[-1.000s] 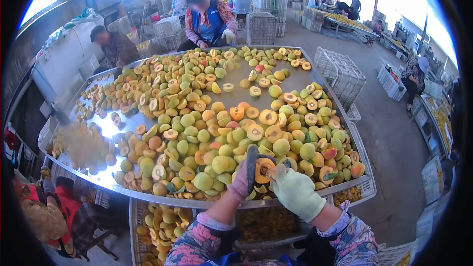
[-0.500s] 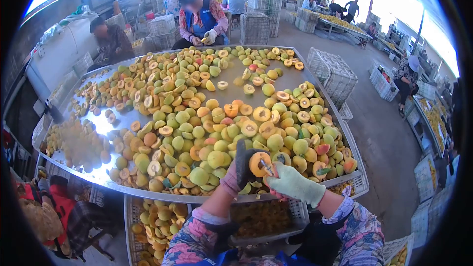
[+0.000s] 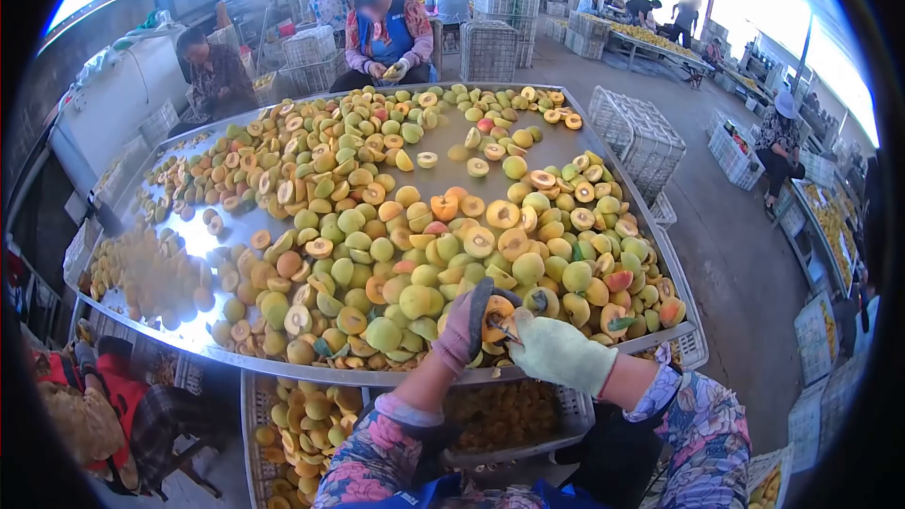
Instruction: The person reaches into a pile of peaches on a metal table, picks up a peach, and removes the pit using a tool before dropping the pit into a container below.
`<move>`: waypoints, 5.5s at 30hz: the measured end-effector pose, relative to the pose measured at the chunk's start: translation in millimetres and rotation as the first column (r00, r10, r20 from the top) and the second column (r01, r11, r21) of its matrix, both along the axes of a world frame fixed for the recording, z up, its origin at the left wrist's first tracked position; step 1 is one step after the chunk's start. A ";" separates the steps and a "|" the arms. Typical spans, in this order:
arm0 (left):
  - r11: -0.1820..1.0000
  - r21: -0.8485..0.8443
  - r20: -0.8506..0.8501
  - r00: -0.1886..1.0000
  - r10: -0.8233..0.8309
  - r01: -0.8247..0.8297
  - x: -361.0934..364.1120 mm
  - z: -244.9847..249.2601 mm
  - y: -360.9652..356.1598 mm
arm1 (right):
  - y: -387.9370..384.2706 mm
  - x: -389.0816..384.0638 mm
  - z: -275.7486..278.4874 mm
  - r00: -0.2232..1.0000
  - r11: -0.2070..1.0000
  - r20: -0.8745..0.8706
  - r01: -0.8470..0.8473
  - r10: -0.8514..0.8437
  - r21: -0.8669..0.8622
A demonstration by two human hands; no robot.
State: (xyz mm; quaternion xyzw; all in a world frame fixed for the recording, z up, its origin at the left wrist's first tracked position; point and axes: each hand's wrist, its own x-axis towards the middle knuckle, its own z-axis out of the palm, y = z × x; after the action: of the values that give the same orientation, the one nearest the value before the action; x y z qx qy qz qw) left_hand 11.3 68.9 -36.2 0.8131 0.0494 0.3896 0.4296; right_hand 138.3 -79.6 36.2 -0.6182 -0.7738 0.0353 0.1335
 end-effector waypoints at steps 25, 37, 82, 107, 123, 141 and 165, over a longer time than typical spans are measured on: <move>0.950 0.284 -0.077 0.985 0.155 -0.127 7.3 -17.2 10.3 | -3.1 -6.0 18.0 0.983 0.958 0.023 0.184 -0.183 -0.218; 0.989 -0.078 -0.071 0.991 0.117 -0.122 9.3 5.4 -6.9 | -0.3 -15.1 26.5 0.930 0.878 -0.037 0.332 -0.367 -0.345; 0.204 -0.901 0.351 0.921 -0.171 0.382 12.6 15.3 -12.2 | -13.8 -38.5 10.3 -0.331 0.698 -0.618 -0.421 -0.713 -0.580; 0.681 -0.730 0.058 0.998 -0.004 0.045 -91.8 31.6 -4.8 | -115.4 -33.6 5.2 0.806 0.796 -0.112 0.535 -0.582 -0.282; 0.823 0.299 -0.561 0.609 0.561 -0.483 -178.1 103.0 -21.0 | -115.9 -33.5 -5.9 0.942 0.843 -0.161 0.178 -0.296 -0.508; 0.949 0.185 -0.837 0.465 0.289 -0.257 -41.5 121.6 83.3 | -64.8 -25.6 2.1 0.606 0.958 -0.747 0.233 -0.276 -0.165; 0.917 0.368 -0.762 0.514 0.394 -0.156 163.2 48.9 149.9 | -61.8 -4.0 5.0 0.729 0.963 -0.636 0.253 -0.253 -0.093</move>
State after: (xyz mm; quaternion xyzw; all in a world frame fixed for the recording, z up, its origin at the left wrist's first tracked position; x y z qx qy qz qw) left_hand 174.5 218.8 12.6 0.9283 0.3233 0.0308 0.1810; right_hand 134.3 -141.4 41.1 -0.6681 -0.5897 0.2260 0.3935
